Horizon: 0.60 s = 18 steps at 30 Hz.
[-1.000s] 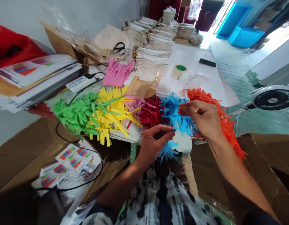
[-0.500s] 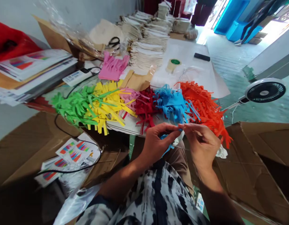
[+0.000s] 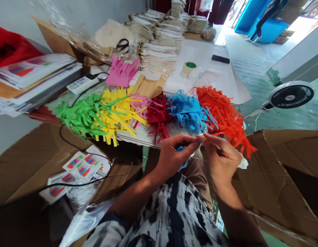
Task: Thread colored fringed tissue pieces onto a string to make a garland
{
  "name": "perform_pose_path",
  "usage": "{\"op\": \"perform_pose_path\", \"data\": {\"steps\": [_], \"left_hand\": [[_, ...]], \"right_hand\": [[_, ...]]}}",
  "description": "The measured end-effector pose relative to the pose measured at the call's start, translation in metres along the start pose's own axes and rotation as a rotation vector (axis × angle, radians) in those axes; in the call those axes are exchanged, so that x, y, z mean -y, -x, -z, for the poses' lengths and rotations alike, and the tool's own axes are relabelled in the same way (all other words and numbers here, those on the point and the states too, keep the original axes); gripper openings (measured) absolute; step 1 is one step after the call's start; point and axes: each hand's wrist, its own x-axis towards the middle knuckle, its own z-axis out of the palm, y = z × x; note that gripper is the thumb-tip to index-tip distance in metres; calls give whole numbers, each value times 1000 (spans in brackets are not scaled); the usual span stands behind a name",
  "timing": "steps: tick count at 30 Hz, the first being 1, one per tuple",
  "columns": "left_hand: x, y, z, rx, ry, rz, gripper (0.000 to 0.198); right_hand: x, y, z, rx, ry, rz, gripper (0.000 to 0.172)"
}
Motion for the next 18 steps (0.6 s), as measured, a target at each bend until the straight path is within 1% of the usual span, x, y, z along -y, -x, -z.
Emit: {"op": "perform_pose_path", "data": {"steps": [4,5,7,9,13,18], "left_hand": [[-1,0,2,-6,-20,-2,29],[-2,0,3,-8,-37,-7,29],[-4,-1,3,-13,-81,-26,26],[-4,-3,4,-17,-109,-42,22],[0,-4,4,-53,-105,-76,26],[6,-3,4,-18,-268,-261,13]], "right_hand": [[-3,-1,0,71,2,9,21],[-3,-3,1,98,4,18,22],[-4,-6,2,136,17,45,17],[-4,-10,3,147,29,57,11],[-5,-15,9,176,17,-30,2],[-8,-13,16,312,11,-164,16]]}}
